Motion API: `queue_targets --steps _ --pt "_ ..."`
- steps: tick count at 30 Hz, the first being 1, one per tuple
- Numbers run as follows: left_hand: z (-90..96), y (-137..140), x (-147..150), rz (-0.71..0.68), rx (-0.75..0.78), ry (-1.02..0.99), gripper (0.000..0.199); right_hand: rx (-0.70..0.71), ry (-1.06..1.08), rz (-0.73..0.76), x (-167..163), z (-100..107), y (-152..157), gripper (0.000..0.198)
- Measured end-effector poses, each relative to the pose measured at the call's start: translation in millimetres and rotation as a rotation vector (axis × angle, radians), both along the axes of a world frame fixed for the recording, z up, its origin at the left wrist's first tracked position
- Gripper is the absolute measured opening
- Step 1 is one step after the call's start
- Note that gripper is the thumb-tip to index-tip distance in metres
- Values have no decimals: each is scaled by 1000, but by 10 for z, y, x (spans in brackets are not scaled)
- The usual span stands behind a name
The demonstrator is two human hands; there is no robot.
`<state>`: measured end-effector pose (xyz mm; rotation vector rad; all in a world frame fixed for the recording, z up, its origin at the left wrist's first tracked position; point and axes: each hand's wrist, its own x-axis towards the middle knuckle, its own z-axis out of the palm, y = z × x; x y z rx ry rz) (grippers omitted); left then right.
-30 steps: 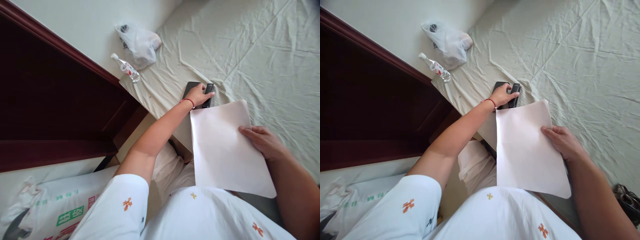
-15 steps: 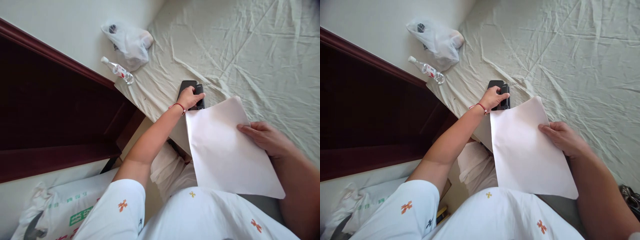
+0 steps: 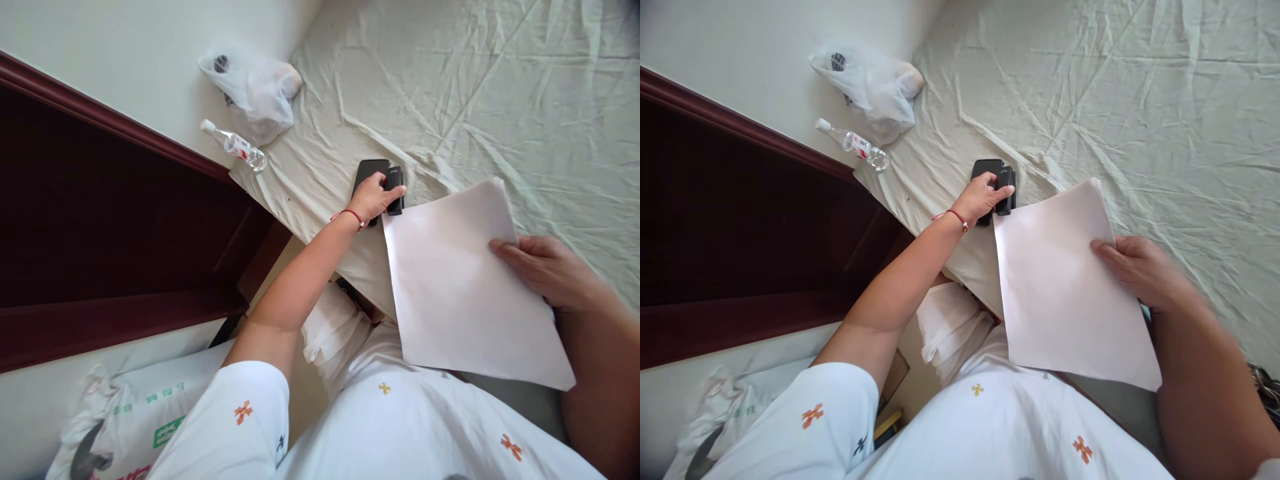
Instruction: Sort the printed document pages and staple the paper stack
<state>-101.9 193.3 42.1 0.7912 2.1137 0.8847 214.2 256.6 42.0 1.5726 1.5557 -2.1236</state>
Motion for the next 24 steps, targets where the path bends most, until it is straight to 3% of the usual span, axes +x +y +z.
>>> queue_targets --steps 9,14,19,24 --pt "-16 -53 -3 -73 -43 181 28 -40 -35 -3 65 -37 44 26" --pt "28 -85 -45 -143 -65 316 41 -36 -56 -1 88 -28 57 25" --pt "-40 67 -173 -238 158 626 45 -25 -71 -3 110 -28 65 24" --pt "-102 313 -85 -406 230 645 42 -51 -66 8 114 -35 74 24"
